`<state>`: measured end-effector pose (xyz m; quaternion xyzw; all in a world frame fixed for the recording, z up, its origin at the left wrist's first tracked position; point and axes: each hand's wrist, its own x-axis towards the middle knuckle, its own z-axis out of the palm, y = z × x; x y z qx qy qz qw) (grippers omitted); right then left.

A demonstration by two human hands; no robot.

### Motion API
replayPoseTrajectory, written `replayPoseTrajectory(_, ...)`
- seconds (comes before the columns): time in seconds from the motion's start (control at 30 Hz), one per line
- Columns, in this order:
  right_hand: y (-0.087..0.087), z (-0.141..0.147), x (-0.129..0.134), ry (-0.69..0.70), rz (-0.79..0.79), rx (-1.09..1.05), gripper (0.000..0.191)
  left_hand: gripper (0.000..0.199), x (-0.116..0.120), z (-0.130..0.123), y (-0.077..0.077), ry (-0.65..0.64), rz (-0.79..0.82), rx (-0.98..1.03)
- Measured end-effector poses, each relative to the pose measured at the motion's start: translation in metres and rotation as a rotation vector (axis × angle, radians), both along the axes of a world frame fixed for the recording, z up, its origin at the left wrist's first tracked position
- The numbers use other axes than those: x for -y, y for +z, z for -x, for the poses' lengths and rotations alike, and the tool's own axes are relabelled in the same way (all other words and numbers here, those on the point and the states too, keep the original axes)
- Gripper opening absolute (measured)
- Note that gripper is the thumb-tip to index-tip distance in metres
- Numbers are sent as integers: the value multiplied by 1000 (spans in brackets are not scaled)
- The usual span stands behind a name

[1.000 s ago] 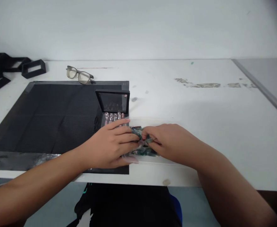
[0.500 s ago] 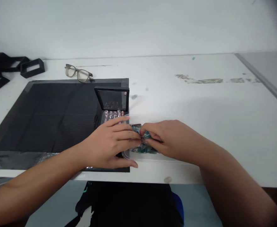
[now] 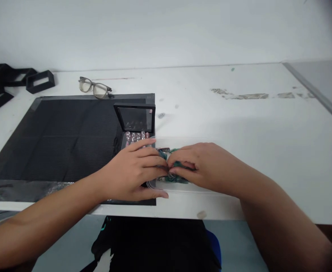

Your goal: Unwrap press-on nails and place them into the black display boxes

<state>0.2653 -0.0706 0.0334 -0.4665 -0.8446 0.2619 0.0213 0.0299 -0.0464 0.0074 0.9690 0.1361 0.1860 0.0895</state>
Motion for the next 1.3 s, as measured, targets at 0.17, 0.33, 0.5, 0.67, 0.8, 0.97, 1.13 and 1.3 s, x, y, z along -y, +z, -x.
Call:
replayPoseTrajectory(0.17, 1, 1, 1, 10, -37, 2, 13, 37, 0, 1, 1, -2, -25, -4)
replayPoseTrajectory(0.33, 0, 0, 1, 30, -60, -3, 13, 37, 1, 1, 1, 6, -24, 2)
replayPoseTrajectory(0.5, -4, 0, 0, 26, -30, 20, 17, 39, 1, 0, 0, 6, -34, 19)
replayPoseTrajectory(0.67, -3, 1, -1, -17, -36, 72, 13, 38, 0, 1, 1, 1, -28, 33)
replayPoseTrajectory(0.8, -2, -1, -1, 3, -38, 43, 16, 40, -1, 3, 3, -9, -51, 88)
replayPoseTrajectory(0.97, -1, -3, -1, -4, -55, 47, 21, 59, -2, 6, 8, -36, -145, 159)
replayPoseTrajectory(1.13, 2, -3, 1, -4, -89, -25, 20, 62, -2, 6, 11, -78, -276, 268)
replayPoseTrajectory(1.3, 4, -8, 1, -102, -149, -38, 14, 51, -1, 13, 11, -70, -434, 404)
